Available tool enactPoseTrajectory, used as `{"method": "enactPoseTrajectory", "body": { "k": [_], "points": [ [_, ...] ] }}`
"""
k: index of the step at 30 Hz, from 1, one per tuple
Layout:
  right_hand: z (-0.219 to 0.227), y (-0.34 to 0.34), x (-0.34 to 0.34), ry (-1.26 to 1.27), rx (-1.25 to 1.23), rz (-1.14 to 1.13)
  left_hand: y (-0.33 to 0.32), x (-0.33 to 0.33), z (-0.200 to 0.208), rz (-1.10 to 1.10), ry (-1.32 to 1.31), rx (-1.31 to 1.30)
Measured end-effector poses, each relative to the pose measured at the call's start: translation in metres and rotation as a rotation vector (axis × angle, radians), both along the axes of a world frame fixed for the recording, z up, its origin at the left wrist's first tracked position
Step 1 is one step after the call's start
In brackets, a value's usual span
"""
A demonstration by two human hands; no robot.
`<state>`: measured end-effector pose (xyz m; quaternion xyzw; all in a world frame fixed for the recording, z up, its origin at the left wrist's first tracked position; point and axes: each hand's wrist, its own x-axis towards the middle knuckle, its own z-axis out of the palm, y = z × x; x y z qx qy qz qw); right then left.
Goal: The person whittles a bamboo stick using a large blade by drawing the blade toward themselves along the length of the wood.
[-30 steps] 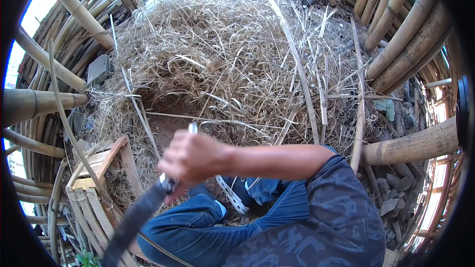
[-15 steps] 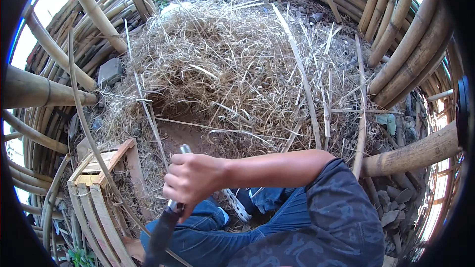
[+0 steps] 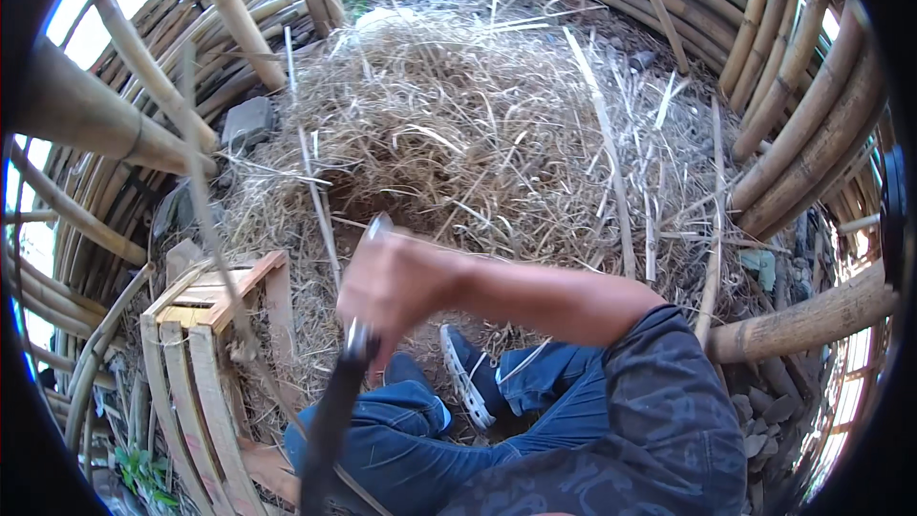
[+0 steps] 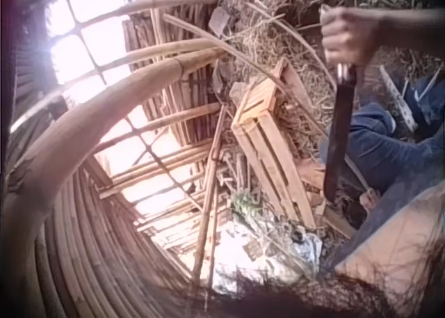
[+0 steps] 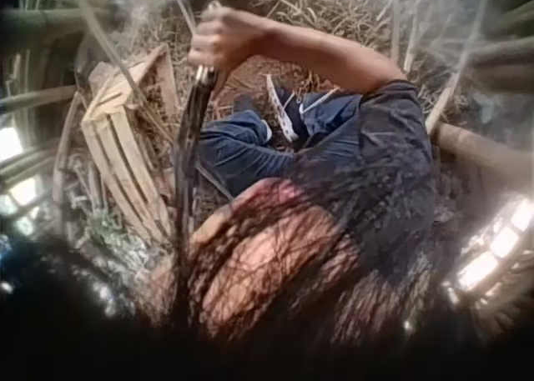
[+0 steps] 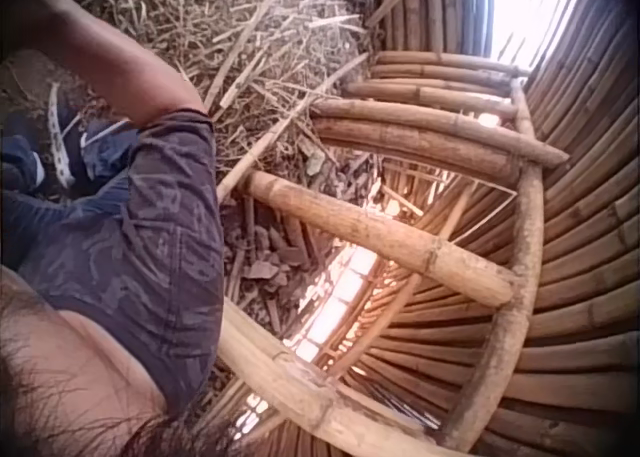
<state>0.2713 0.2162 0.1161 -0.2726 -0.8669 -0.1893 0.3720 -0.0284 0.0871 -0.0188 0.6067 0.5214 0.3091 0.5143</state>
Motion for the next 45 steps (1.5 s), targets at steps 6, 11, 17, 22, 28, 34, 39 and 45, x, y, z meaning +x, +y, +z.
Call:
{"method": "enactPoseTrajectory", "body": {
  "k": [6,11,17,22,28,34,39,45],
  "points": [
    [0.019,0.015,0.040,0.265,-0.260,-0.679,-0.011,-0.010,-0.004,0.022,-0.018,-0.024],
    [0.003,0.000,0.009,0.199,-0.239,-0.327,-0.024,-0.022,-0.005,0.065,-0.019,-0.050],
    [-0.001,-0.020,-0.012,-0.202,-0.163,-0.117,-0.053,-0.036,-0.003,0.113,-0.028,-0.065],
    [-0.007,0.013,0.039,-0.015,-0.444,-0.252,-0.120,-0.077,-0.016,0.157,-0.061,-0.056],
    [-0.001,-0.008,0.022,0.071,-0.548,-0.314,-0.166,-0.105,-0.042,0.221,-0.104,0.000],
    [0.012,-0.037,-0.040,-0.441,-0.393,-0.046,-0.157,-0.093,-0.012,0.180,-0.141,-0.080],
    [0.036,-0.006,-0.027,-0.308,-0.681,-0.233,-0.155,-0.090,-0.013,0.157,-0.033,0.098],
    [0.021,-0.011,-0.018,-0.205,-0.616,-0.247,-0.151,-0.092,-0.023,0.073,-0.026,0.108]
  ]
}}
